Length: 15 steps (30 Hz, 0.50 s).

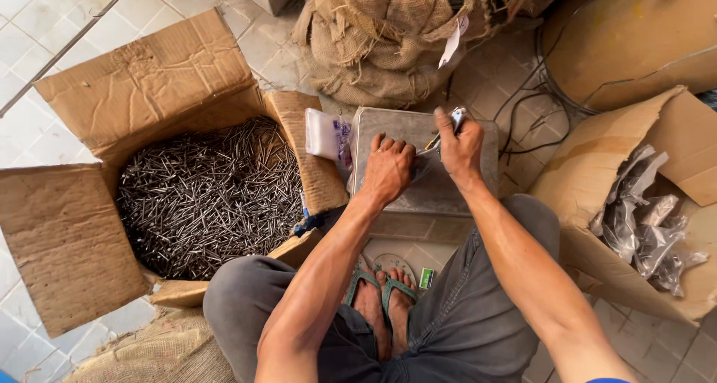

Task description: The person fills plastic bags with handfuls of nails from a large cardboard box and places the filled bags on a scale or sets them aside.

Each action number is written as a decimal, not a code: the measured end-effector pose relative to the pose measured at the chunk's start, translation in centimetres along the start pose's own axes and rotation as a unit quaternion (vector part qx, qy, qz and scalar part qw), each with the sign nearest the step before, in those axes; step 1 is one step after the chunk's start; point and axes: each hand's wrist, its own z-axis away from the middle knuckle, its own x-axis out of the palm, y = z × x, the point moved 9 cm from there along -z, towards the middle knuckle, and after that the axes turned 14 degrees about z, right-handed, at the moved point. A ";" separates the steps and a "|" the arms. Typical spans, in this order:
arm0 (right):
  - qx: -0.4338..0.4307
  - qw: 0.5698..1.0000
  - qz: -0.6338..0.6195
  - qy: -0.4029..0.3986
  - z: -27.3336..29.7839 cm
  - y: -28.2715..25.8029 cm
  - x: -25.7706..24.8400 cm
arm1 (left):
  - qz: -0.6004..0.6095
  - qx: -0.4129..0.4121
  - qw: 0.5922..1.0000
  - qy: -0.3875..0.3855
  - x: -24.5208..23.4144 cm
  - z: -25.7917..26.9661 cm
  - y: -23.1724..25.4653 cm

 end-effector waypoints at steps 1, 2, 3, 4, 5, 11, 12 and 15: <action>0.001 1.000 -0.001 -0.004 0.1 0.3 0.2 | -0.001 -0.004 1.000 -0.001 0.0 0.0 -0.1; -0.008 1.000 -0.007 0.002 0.2 0.5 0.4 | -0.002 -0.003 1.000 -0.006 0.0 0.1 -0.1; -0.018 1.000 -0.010 0.009 0.1 0.6 0.3 | -0.002 -0.003 1.000 -0.008 0.1 -0.1 -0.1; -0.020 1.000 -0.010 0.005 0.3 1.2 0.5 | -0.002 -0.007 1.000 -0.007 0.1 0.2 0.0; -0.008 1.000 -0.029 0.010 0.1 1.9 0.6 | -0.002 -0.005 1.000 -0.011 0.1 0.2 0.1; -0.033 0.999 -0.017 0.023 0.9 1.5 1.7 | -0.014 -0.002 1.000 -0.028 0.1 -0.1 0.4; -0.046 0.999 -0.007 0.017 1.1 1.0 1.9 | -0.020 0.002 0.999 -0.035 0.2 -0.1 0.5; -0.066 0.998 -0.006 0.015 1.1 0.5 1.9 | -0.011 0.008 0.999 -0.034 0.4 -0.1 0.5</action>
